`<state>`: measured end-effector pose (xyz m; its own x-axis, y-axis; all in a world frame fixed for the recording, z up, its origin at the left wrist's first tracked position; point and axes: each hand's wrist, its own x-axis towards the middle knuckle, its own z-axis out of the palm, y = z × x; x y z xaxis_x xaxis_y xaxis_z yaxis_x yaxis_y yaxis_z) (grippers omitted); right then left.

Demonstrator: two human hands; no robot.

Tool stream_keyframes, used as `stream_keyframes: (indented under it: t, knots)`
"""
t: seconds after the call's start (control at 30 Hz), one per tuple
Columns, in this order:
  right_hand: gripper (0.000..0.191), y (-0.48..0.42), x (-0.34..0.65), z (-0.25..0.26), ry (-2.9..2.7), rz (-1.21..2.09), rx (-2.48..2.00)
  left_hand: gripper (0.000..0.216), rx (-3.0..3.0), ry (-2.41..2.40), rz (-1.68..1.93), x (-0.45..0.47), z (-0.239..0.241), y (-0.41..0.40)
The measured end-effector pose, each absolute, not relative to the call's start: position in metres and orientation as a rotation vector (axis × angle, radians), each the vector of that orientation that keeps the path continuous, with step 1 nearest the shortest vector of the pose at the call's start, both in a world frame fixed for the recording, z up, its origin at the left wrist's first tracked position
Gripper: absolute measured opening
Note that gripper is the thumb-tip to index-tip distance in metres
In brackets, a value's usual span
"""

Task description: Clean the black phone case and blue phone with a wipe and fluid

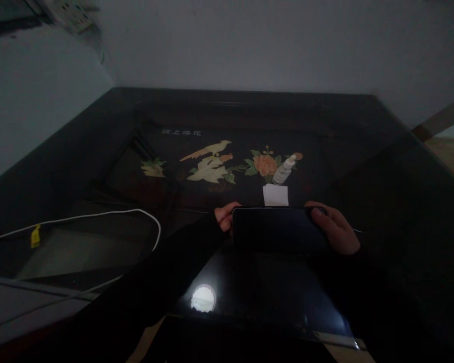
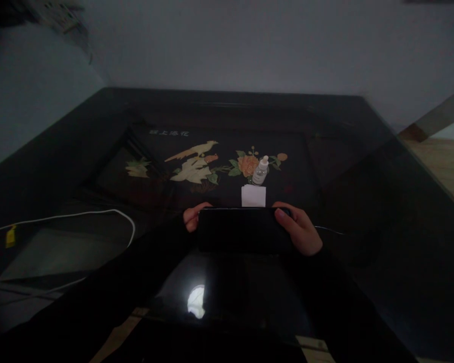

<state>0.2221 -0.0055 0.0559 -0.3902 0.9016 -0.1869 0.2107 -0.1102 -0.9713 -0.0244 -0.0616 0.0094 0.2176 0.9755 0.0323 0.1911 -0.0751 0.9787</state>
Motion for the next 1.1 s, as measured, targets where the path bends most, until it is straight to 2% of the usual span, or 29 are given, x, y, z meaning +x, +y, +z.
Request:
stream_keyframes:
  t: [0.1,0.27,0.4,0.47,0.6,0.67,0.77,0.87,1.1]
  knots:
    - [0.037,-0.006,0.219,0.051,-1.465,1.537,-1.269,0.049,1.423,1.117,1.108,-0.023,0.015,-0.055]
    - [0.034,-0.012,0.217,0.043,-1.331,1.470,-1.268,0.034,1.174,1.219,1.328,-0.020,0.023,-0.049]
    - [0.034,-0.016,0.213,0.037,-1.404,1.348,-1.229,0.029,1.393,1.481,1.404,-0.020,0.020,-0.048]
    - [0.034,-0.018,0.210,0.036,-1.448,1.275,-1.228,0.033,1.443,1.544,1.391,-0.020,0.018,-0.048]
    - [0.033,-0.017,0.207,0.041,-1.549,1.198,-1.215,0.053,1.167,1.515,1.344,-0.022,0.020,-0.047]
    - [0.031,-0.016,0.209,0.044,-1.570,1.312,-1.185,0.052,1.118,1.495,1.361,-0.024,0.022,-0.045]
    - [0.026,-0.012,0.216,0.043,-1.498,1.680,-1.110,0.049,1.054,1.522,1.362,-0.029,0.023,-0.041]
    - [0.030,-0.010,0.223,0.037,-1.413,1.951,-1.023,0.046,0.995,1.576,1.372,-0.030,0.022,-0.039]
    - [0.026,-0.011,0.215,0.029,-1.299,1.773,-1.100,0.033,0.902,1.632,1.447,-0.024,0.019,-0.038]
